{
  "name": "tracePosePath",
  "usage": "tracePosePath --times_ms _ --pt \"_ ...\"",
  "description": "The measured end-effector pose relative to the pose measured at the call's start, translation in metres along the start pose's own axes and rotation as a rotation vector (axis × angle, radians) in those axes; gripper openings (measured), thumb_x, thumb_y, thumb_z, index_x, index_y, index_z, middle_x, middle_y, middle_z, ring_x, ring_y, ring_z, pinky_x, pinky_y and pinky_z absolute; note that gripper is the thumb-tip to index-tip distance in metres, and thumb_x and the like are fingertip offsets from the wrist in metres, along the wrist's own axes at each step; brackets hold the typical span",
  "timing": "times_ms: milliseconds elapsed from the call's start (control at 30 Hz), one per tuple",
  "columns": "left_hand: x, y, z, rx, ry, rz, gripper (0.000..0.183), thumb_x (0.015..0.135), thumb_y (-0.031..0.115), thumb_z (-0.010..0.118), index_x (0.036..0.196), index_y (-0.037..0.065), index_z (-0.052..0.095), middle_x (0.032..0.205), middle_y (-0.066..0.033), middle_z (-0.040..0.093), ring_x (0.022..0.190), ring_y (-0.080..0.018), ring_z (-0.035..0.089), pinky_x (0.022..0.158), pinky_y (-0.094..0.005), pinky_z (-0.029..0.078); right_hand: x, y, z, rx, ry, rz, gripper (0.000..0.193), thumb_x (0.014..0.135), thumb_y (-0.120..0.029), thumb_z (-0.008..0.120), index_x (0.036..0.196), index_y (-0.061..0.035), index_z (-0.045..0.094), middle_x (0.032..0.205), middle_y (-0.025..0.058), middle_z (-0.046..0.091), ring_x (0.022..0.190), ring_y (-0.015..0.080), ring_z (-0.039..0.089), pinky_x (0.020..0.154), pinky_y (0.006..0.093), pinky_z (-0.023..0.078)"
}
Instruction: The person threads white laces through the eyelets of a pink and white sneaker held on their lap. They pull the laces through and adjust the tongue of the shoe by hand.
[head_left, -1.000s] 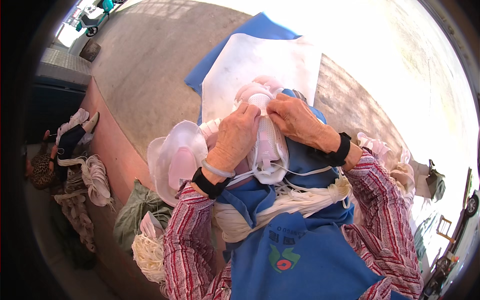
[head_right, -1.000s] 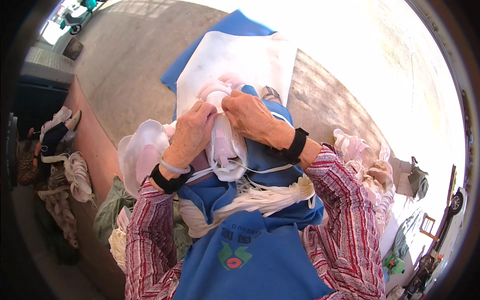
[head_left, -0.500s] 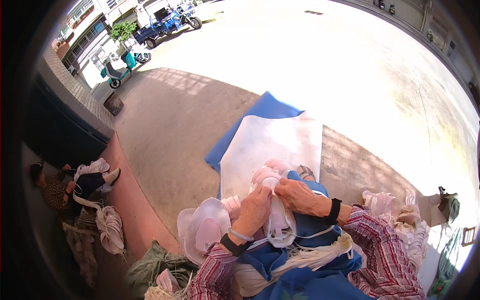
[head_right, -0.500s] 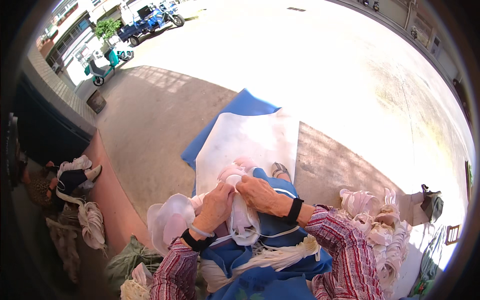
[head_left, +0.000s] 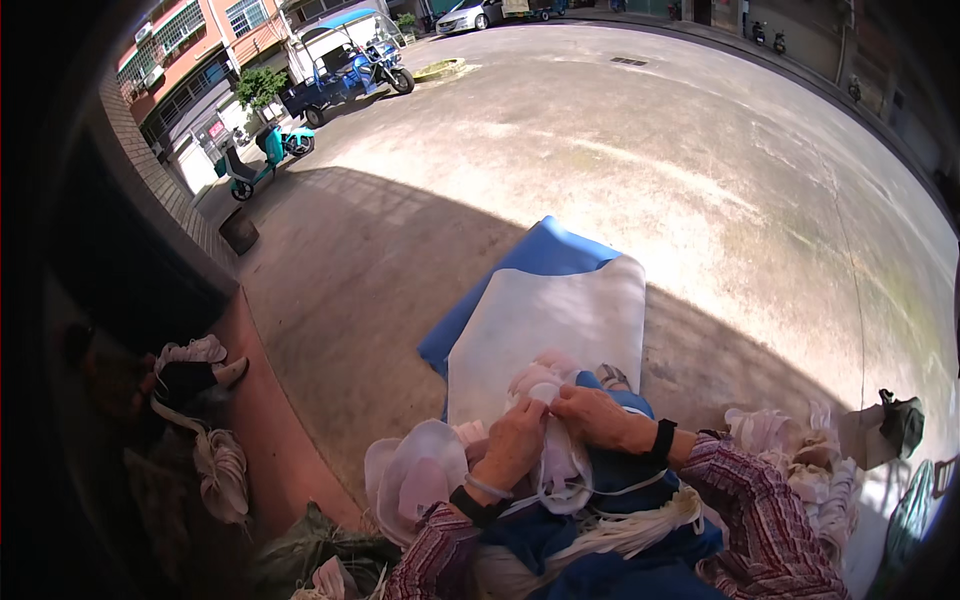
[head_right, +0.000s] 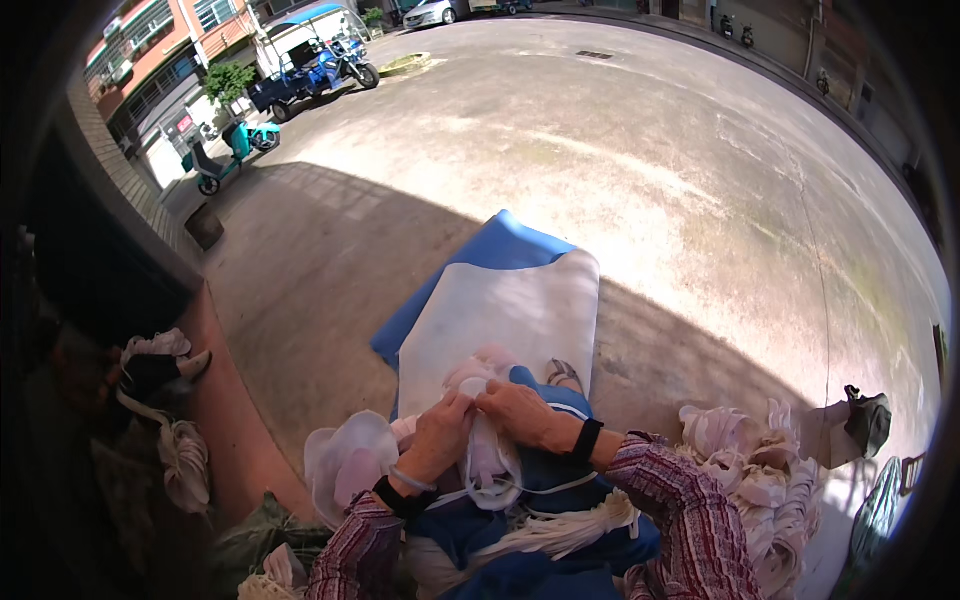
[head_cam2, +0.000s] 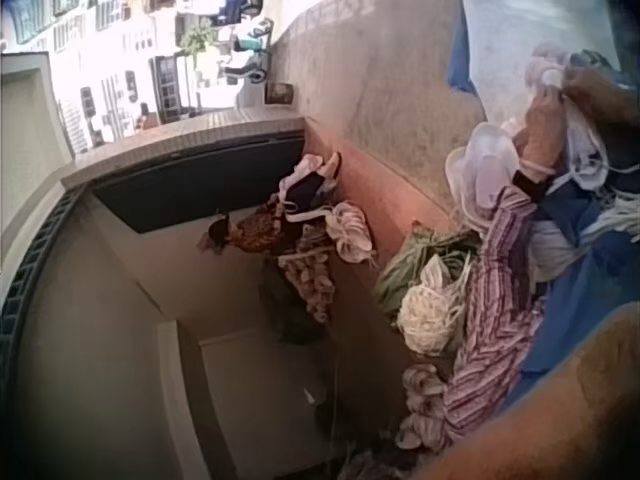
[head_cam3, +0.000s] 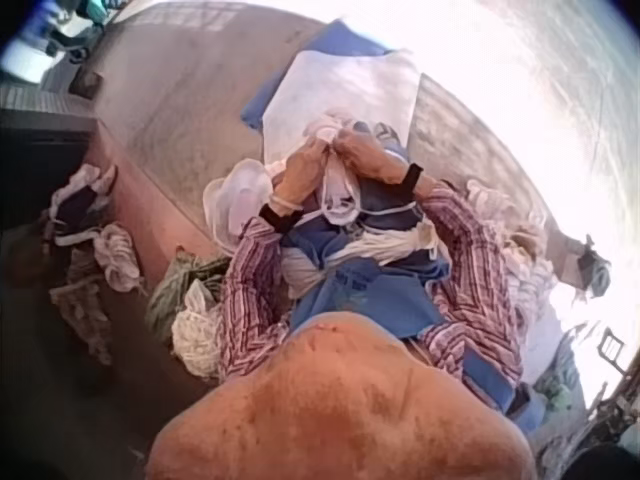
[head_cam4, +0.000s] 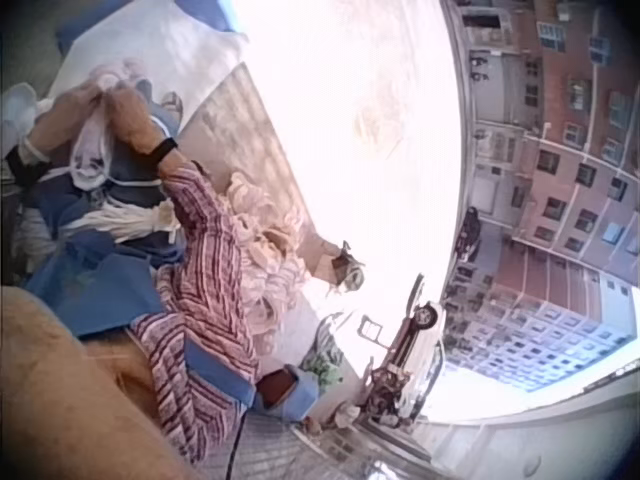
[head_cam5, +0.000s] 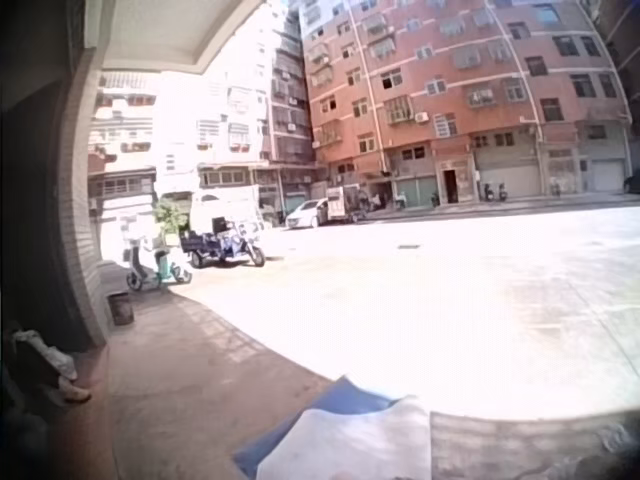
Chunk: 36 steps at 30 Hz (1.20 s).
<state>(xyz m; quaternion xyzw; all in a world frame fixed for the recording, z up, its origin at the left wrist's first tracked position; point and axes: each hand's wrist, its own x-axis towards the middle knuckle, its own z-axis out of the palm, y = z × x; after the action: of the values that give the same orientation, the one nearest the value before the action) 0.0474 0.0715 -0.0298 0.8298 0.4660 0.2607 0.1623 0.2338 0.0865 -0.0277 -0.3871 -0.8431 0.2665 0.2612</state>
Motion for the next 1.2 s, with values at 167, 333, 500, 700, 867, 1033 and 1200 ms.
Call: tracePosePath --times_ms 167,333,500,700,867,1033,1200 --pt "0.000 0.000 0.002 -0.012 0.009 -0.011 0.010 0.093 0.014 0.054 0.096 0.004 0.057 0.092 -0.0174 0.060 0.078 -0.0401 0.063 0.064 -0.0478 0.051 0.000 -0.008 0.002 -0.018 -0.008 0.011 0.016 0.085 -0.005 0.055 0.098 0.0028 0.061 0.087 0.0218 0.058 0.083 0.0387 0.059 0.074 0.0429 0.048" --pt "0.000 0.003 -0.001 -0.030 -0.012 -0.009 0.010 0.093 0.014 0.054 0.094 0.005 0.057 0.091 -0.0167 0.060 0.077 -0.0391 0.063 0.064 -0.0474 0.052 -0.003 -0.001 -0.002 0.024 -0.039 0.128 0.013 0.083 -0.007 0.055 0.088 0.0024 0.062 0.088 0.0227 0.060 0.087 0.0390 0.060 0.077 0.0460 0.048" --pt "0.001 0.002 0.000 0.002 -0.009 -0.008 0.010 0.092 0.015 0.055 0.094 0.005 0.057 0.090 -0.0166 0.060 0.077 -0.0391 0.063 0.064 -0.0474 0.052 -0.001 -0.002 -0.001 0.035 0.024 0.115 0.013 0.083 -0.008 0.055 0.086 0.0021 0.063 0.086 0.0223 0.059 0.081 0.0394 0.059 0.075 0.0454 0.048" --pt "0.000 0.003 0.000 0.003 0.006 -0.022 0.010 0.093 0.014 0.054 0.094 0.004 0.056 0.090 -0.0174 0.060 0.076 -0.0394 0.063 0.064 -0.0479 0.051 0.002 0.000 0.000 0.057 0.025 0.044 0.011 0.081 -0.007 0.056 0.084 0.0020 0.062 0.082 0.0219 0.058 0.079 0.0388 0.059 0.072 0.0445 0.048" --pt "-0.002 0.004 -0.001 -0.024 -0.001 -0.019 0.009 0.093 0.013 0.053 0.094 0.004 0.055 0.090 -0.0178 0.060 0.076 -0.0397 0.063 0.064 -0.0484 0.051 -0.006 -0.001 -0.002 0.060 0.026 0.062 0.011 0.081 -0.006 0.057 0.085 0.0022 0.062 0.081 0.0217 0.058 0.078 0.0384 0.059 0.070 0.0443 0.047" --pt "-0.006 0.007 -0.001 0.035 -0.012 -0.050 0.009 0.092 0.013 0.055 0.095 0.005 0.056 0.090 -0.0168 0.059 0.078 -0.0390 0.063 0.064 -0.0482 0.051 -0.008 -0.006 -0.002 0.076 0.023 0.055 0.011 0.083 -0.006 0.057 0.085 0.0028 0.062 0.083 0.0223 0.058 0.079 0.0386 0.059 0.071 0.0448 0.048" --pt "0.006 0.007 -0.001 -0.001 -0.015 -0.035 0.008 0.090 0.013 0.059 0.093 0.006 0.057 0.090 -0.0146 0.060 0.080 -0.0379 0.063 0.067 -0.0459 0.051 -0.006 0.004 -0.007 0.070 0.072 0.128 0.013 0.081 -0.006 0.056 0.083 0.0047 0.062 0.082 0.0238 0.057 0.081 0.0402 0.059 0.074 0.0449 0.049"
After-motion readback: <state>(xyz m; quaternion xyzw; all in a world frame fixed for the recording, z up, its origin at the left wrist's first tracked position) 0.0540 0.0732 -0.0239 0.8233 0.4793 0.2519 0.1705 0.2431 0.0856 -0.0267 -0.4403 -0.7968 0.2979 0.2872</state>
